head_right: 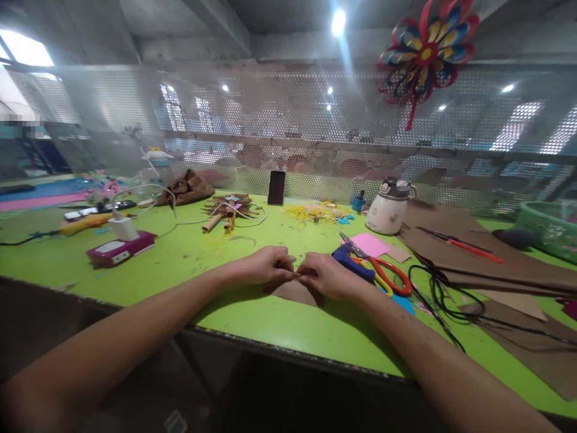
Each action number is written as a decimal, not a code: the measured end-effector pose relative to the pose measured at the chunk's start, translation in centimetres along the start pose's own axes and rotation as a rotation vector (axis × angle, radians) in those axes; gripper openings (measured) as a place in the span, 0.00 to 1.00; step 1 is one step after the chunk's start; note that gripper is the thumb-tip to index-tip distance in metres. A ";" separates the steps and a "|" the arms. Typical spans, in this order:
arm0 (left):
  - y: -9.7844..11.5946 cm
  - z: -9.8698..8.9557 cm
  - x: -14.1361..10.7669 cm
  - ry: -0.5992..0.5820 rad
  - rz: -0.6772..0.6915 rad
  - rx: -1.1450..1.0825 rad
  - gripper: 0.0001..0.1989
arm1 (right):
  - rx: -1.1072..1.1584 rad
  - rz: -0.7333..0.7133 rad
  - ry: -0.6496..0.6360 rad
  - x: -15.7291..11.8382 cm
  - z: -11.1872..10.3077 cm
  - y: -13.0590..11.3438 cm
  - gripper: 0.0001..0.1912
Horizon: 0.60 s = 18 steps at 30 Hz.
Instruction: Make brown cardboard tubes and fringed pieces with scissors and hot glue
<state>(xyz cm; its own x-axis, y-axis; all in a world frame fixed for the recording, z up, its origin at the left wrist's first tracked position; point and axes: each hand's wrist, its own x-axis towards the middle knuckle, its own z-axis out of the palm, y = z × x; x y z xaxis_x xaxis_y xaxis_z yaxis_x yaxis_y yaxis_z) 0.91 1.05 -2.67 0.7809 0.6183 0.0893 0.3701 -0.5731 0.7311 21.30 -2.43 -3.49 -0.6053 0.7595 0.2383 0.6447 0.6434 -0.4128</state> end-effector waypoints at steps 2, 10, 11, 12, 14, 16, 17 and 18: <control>0.2 0.0 -0.1 0.045 0.042 0.162 0.11 | -0.009 -0.008 0.002 0.0 0.0 0.0 0.07; -0.3 -0.7 0.5 -0.015 0.060 0.376 0.08 | -0.023 -0.009 0.010 0.2 0.3 0.2 0.08; -0.3 -0.7 0.5 -0.029 0.059 0.378 0.08 | -0.018 -0.004 0.007 0.1 0.2 0.2 0.08; -0.4 -0.8 0.5 -0.039 0.060 0.380 0.08 | -0.013 0.002 0.003 0.1 0.1 0.2 0.08; -0.4 -1.0 0.4 -0.045 0.064 0.380 0.08 | -0.005 0.015 -0.006 0.1 -0.1 0.4 0.08; -0.5 -1.3 0.2 -0.057 0.077 0.384 0.09 | 0.000 0.027 -0.021 0.1 -0.3 0.5 0.08; -0.5 -1.4 0.2 -0.068 0.086 0.388 0.10 | 0.001 0.030 -0.030 0.0 -0.4 0.6 0.08; -0.5 -1.6 0.1 -0.082 0.094 0.394 0.11 | 0.001 0.033 -0.037 0.0 -0.5 0.7 0.08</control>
<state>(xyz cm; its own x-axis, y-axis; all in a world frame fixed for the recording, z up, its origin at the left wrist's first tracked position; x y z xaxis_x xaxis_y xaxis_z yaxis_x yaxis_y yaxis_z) -0.05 2.24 -1.92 0.8521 0.5175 0.0780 0.4468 -0.7970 0.4063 21.97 -1.91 -3.33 -0.6005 0.7761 0.1923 0.6640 0.6180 -0.4209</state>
